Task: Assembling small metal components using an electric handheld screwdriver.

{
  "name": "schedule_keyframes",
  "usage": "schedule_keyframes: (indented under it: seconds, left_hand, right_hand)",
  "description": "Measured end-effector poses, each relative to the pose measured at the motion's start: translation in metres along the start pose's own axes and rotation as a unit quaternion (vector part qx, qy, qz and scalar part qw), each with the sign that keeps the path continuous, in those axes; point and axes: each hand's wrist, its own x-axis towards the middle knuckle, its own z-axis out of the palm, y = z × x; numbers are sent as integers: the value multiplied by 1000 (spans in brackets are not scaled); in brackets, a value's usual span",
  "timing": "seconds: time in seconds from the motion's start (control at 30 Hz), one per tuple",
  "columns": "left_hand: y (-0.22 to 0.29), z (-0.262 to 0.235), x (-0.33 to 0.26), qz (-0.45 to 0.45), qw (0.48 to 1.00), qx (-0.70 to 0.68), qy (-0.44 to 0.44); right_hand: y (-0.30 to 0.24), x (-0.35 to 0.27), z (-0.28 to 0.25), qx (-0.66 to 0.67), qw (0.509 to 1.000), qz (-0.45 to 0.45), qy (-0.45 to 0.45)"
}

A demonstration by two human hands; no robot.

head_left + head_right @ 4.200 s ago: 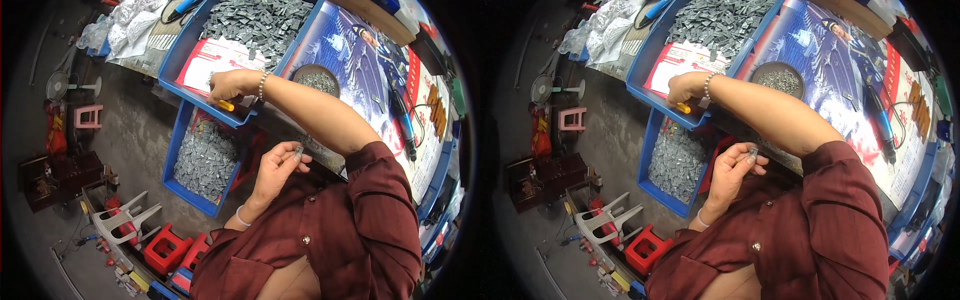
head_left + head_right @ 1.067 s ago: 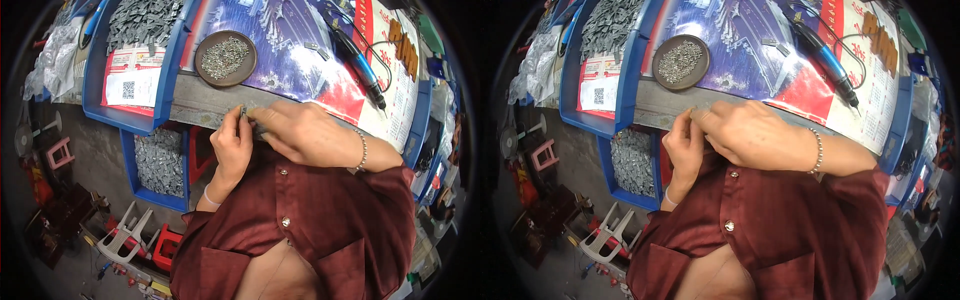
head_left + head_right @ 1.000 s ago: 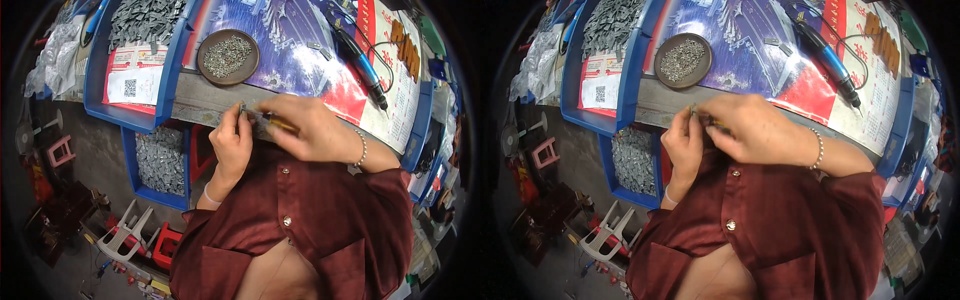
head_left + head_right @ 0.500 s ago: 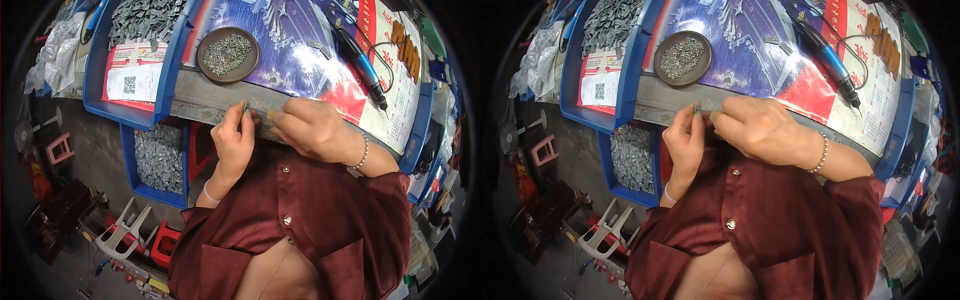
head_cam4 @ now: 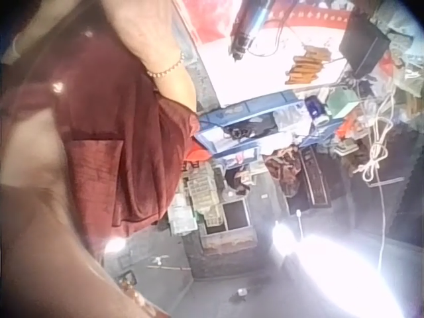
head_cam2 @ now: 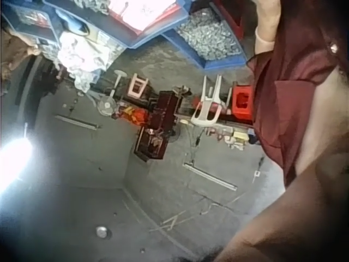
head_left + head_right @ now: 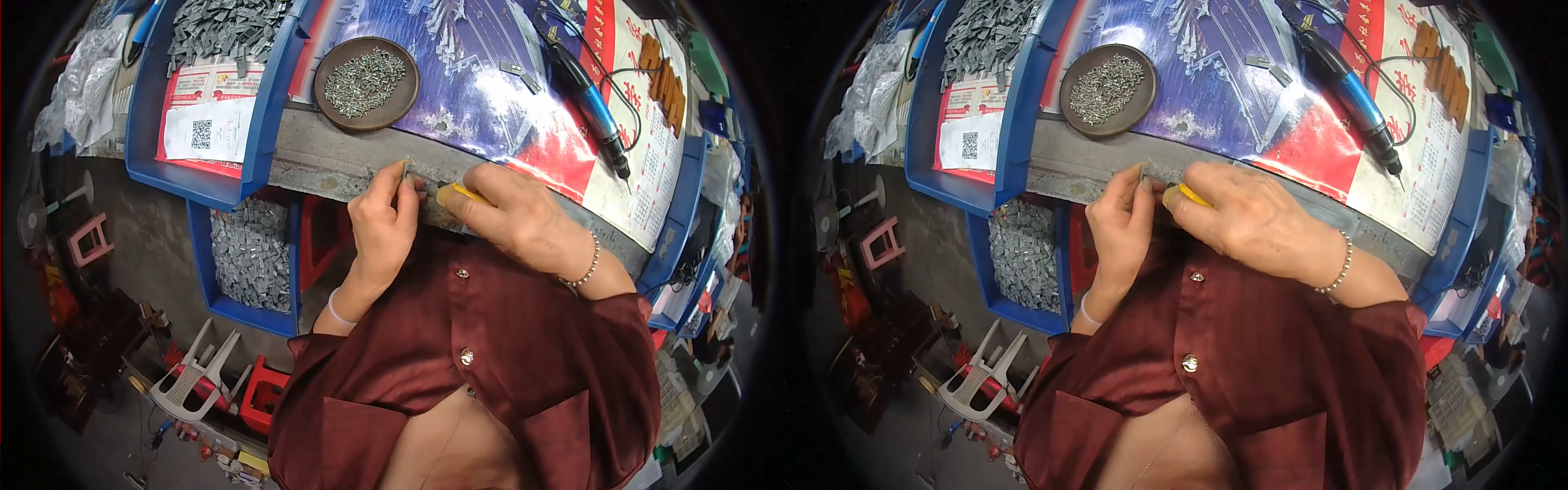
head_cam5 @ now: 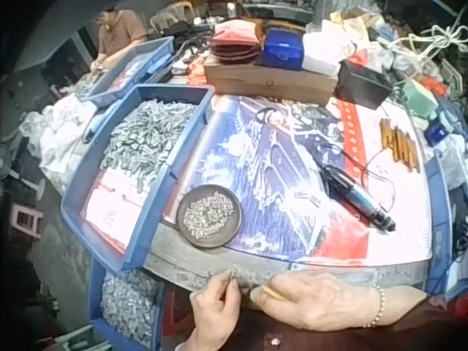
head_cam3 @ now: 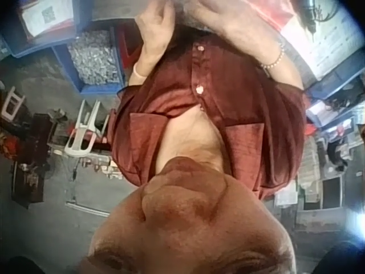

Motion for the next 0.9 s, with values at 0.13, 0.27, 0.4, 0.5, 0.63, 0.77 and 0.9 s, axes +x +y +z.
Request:
schedule_keyframes:
  seconds: [0.13, 0.27, 0.4, 0.5, 0.63, 0.77, 0.9]
  left_hand:
    - [2, 3, -1, -36, 999, -15, -6]
    - [5, 3, 0, -31, 999, 12, -30]
    - [7, 4, 2, 0, 998, 50, -37]
    - [6, 9, 1, -58, 998, 2, -39]
    - [2, 11, 2, -35, 998, 11, -45]
    - [14, 19, 10, -30, 999, -35, -25]
    - [19, 28, 19, 25, 998, 16, -49]
  right_hand:
    - [-11, -6, -3, -11, 987, 156, -31]
    - [-9, -7, -11, -43, 991, 107, -64]
    - [-2, -6, -9, -5, 1000, 20, -10]
    - [-9, -7, -11, 15, 993, 117, -9]
    - [-8, -11, -22, 25, 989, 126, -68]
    - [0, -11, -22, 61, 990, 120, 33]
    - [0, -18, -28, 26, 984, 173, 28]
